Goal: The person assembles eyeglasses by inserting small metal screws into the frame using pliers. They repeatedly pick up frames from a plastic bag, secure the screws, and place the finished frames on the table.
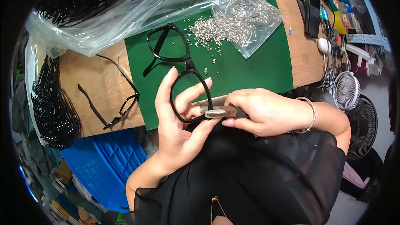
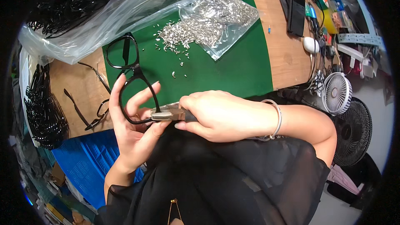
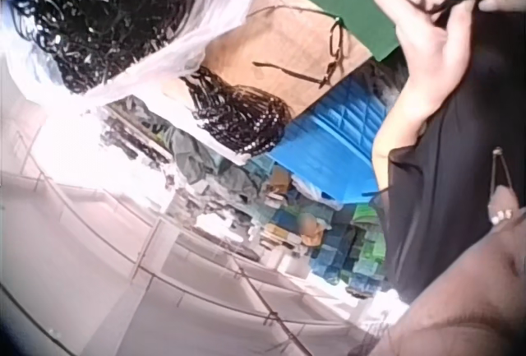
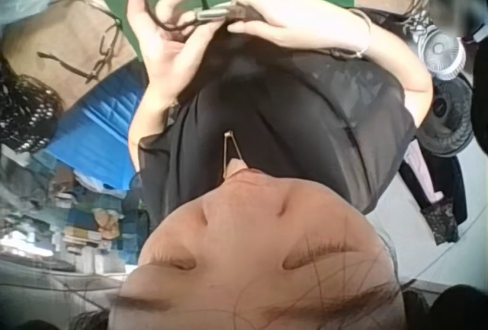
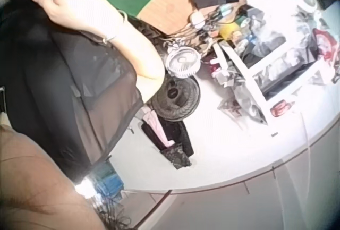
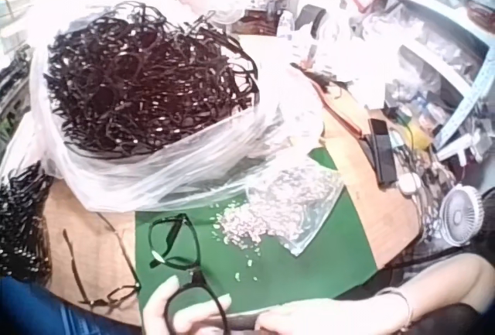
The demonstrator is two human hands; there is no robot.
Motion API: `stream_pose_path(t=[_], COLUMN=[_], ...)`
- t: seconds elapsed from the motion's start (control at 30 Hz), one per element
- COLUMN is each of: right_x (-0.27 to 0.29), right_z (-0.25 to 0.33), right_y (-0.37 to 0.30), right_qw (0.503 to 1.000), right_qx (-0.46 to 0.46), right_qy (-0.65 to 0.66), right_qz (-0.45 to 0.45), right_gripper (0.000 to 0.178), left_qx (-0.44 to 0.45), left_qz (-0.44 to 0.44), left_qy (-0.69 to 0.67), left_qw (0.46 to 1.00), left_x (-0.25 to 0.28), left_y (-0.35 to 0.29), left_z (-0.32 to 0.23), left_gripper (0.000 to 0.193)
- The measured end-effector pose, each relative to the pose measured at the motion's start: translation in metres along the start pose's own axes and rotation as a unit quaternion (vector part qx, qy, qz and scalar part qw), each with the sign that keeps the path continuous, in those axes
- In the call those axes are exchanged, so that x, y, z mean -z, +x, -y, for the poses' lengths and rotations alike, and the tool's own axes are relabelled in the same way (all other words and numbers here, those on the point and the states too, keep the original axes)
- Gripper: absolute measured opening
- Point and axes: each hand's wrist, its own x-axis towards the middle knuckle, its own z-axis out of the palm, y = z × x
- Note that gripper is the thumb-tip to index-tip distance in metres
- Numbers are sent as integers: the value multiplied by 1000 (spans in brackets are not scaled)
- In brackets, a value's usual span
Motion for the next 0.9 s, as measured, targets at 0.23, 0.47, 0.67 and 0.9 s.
stream_pose_path(t=[0.23, 0.47, 0.67, 0.9], right_x=[-8, -7, -10, -9], right_z=[-12, -45, -68, -75], right_y=[1, 6, 21, 45], right_qw=[997, 995, 961, 942], right_qx=[-23, -42, -12, -3], right_qy=[-61, -57, -178, -269], right_qz=[-30, -66, -214, -202], right_gripper=[34, 34, 15, 12], left_qx=[45, 92, 8, 122], left_qz=[50, 38, 93, 77], left_qy=[60, 56, 26, -6], left_qw=[996, 993, 995, 989], left_x=[3, 10, 30, 13], left_y=[4, 2, -38, -44], left_z=[-2, 7, 26, 16], left_gripper=[83, 87, 74, 86])
